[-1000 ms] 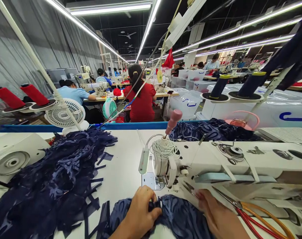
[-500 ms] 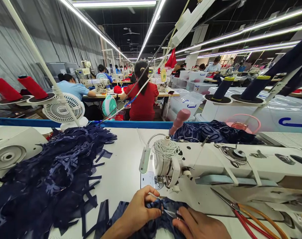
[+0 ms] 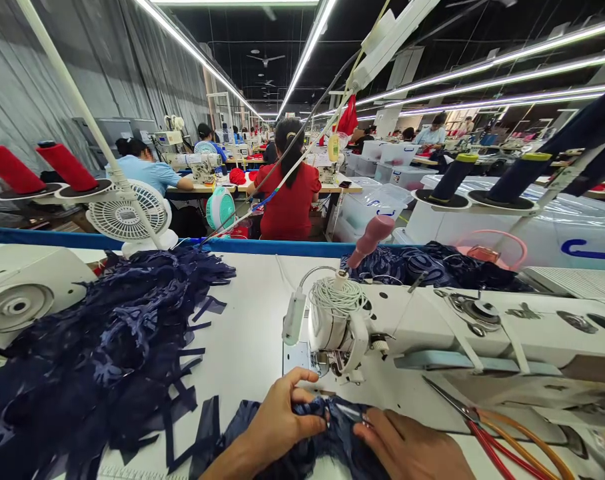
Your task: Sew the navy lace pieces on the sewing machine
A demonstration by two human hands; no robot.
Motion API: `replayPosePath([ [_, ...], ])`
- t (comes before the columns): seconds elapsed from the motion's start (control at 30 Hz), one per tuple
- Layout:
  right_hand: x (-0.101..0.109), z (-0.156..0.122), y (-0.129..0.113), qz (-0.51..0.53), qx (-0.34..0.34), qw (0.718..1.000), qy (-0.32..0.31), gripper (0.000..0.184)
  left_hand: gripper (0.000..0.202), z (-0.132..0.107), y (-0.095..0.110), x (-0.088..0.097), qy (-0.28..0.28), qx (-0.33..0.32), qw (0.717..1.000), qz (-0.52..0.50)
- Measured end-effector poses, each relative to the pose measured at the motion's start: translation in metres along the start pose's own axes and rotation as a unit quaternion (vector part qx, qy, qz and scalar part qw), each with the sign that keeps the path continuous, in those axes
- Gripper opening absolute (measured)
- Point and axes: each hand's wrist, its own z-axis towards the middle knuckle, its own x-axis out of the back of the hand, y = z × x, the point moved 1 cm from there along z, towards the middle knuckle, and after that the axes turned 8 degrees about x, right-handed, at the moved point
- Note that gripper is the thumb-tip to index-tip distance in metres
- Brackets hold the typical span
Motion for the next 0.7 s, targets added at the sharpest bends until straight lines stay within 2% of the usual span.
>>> replayPosePath([
  [0.07,-0.005,-0.006,0.013,-0.065,-0.045,0.997,0.014,0.035,0.061,0.000,-0.001,0.001,0.007,-0.015,0.999,0.039],
  [0.13,-0.013,-0.013,0.027,-0.131,-0.073,0.989,-0.013,0.036,0.054,0.001,-0.005,0.002,0.040,-0.050,0.989,0.132],
  [0.2,-0.021,-0.017,0.038,-0.175,-0.095,0.978,-0.053,0.035,0.053,0.001,-0.010,0.002,0.103,-0.100,0.955,0.259],
  [0.27,-0.025,-0.017,0.040,-0.183,-0.112,0.974,-0.075,0.029,0.061,0.000,-0.013,0.002,0.175,-0.170,0.893,0.378],
  [0.3,-0.025,-0.015,0.037,-0.172,-0.117,0.976,-0.062,0.026,0.067,-0.001,-0.014,0.002,0.212,-0.213,0.852,0.429],
  [0.37,-0.023,-0.008,0.024,-0.106,-0.117,0.987,0.011,0.026,0.070,-0.004,-0.015,-0.002,0.268,-0.306,0.756,0.513],
  [0.43,-0.023,0.001,0.005,0.035,-0.098,0.992,0.075,0.027,0.049,-0.007,-0.018,-0.009,0.284,-0.387,0.671,0.565],
  [0.47,-0.024,0.006,-0.005,0.121,-0.088,0.986,0.077,0.027,0.033,-0.007,-0.022,-0.012,0.281,-0.426,0.640,0.575],
  [0.5,-0.027,0.012,-0.013,0.206,-0.087,0.973,0.054,0.027,0.022,-0.007,-0.028,-0.016,0.278,-0.469,0.613,0.573],
  [0.57,-0.033,0.022,-0.022,0.328,-0.118,0.937,-0.026,0.025,0.034,-0.007,-0.044,-0.021,0.290,-0.549,0.557,0.552],
  [0.63,-0.038,0.029,-0.021,0.375,-0.169,0.907,-0.088,0.020,0.032,-0.006,-0.061,-0.022,0.318,-0.587,0.503,0.548],
  [0.7,-0.038,0.034,-0.014,0.385,-0.200,0.895,-0.108,0.017,0.031,-0.007,-0.071,-0.020,0.326,-0.580,0.487,0.565],
])
